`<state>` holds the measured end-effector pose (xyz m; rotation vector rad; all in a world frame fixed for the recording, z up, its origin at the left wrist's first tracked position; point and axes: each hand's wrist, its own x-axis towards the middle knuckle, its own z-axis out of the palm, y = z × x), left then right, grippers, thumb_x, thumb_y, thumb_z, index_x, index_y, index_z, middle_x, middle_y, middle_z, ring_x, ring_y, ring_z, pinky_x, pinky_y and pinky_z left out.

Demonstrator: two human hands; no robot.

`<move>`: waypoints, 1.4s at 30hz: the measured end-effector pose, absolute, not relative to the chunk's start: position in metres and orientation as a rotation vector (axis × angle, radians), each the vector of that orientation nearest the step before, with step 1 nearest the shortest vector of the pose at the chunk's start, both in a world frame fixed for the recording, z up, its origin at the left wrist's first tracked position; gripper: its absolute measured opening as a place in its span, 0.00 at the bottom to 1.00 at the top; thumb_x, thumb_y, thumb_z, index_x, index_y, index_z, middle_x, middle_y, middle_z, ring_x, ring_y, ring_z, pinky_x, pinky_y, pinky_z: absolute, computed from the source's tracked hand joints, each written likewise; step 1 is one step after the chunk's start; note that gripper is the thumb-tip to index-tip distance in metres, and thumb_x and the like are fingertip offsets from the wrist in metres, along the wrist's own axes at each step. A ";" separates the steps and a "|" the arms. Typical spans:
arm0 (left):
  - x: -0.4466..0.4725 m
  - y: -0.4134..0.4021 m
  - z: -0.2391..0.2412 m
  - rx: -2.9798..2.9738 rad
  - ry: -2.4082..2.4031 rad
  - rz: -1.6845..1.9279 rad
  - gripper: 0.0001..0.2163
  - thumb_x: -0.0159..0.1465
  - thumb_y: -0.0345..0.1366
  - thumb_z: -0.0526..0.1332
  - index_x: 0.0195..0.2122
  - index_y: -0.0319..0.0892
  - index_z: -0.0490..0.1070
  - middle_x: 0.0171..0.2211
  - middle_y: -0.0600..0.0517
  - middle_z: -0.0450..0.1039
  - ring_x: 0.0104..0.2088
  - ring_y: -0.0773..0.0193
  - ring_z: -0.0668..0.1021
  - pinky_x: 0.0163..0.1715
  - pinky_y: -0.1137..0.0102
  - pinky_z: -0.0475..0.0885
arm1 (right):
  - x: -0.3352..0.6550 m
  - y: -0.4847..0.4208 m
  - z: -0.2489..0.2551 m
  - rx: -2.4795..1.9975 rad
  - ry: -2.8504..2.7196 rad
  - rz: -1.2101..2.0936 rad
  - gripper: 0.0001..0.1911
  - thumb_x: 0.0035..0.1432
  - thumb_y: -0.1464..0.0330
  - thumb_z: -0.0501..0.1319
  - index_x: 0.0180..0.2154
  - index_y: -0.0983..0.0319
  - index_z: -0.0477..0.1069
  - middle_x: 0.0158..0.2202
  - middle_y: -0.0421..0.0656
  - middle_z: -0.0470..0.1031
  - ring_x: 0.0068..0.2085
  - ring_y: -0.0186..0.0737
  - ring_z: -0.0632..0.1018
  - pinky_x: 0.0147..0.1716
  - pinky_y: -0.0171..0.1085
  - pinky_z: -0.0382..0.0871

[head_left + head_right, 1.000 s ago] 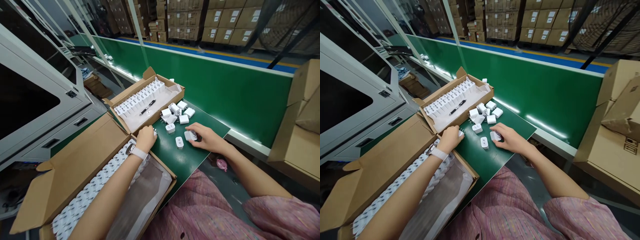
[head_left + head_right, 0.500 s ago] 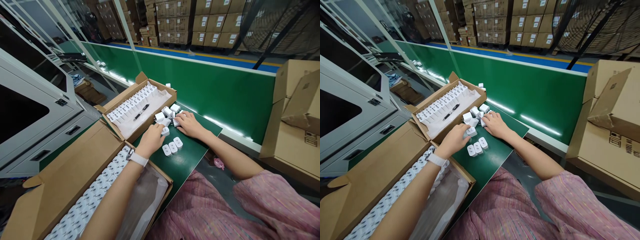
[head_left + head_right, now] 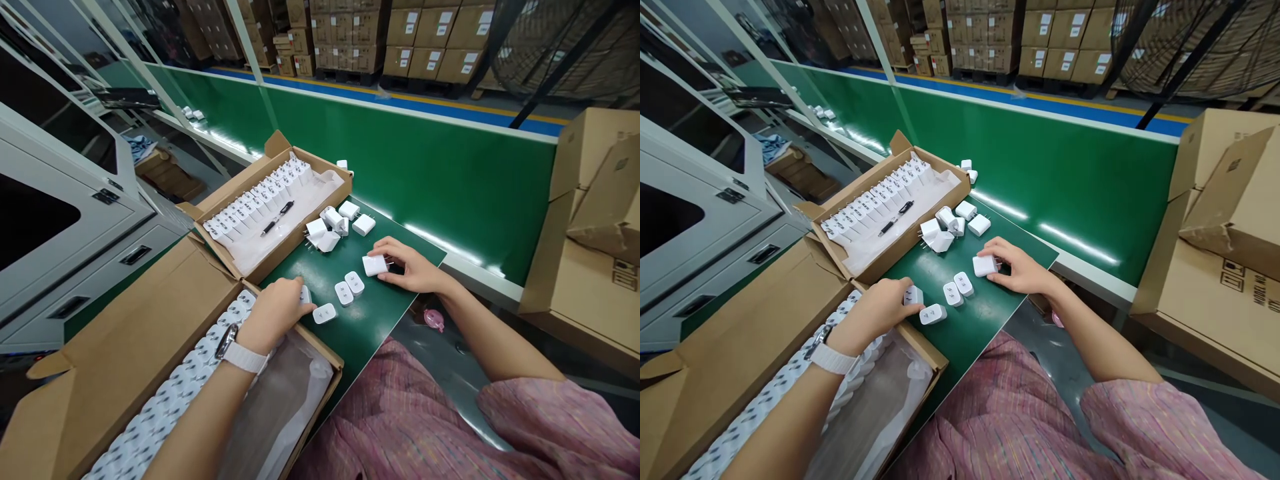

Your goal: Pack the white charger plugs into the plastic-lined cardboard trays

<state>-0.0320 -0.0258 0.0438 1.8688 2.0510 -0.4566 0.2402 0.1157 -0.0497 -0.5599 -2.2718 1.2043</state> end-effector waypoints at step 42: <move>-0.003 -0.024 0.042 1.974 1.862 -0.269 0.15 0.67 0.43 0.59 0.52 0.41 0.68 0.42 0.45 0.75 0.42 0.53 0.78 0.38 0.64 0.70 | 0.217 0.081 -0.037 -0.590 -2.446 1.133 0.18 0.59 0.65 0.65 0.51 0.58 0.68 0.46 0.45 0.74 0.40 0.40 0.75 0.37 0.39 0.69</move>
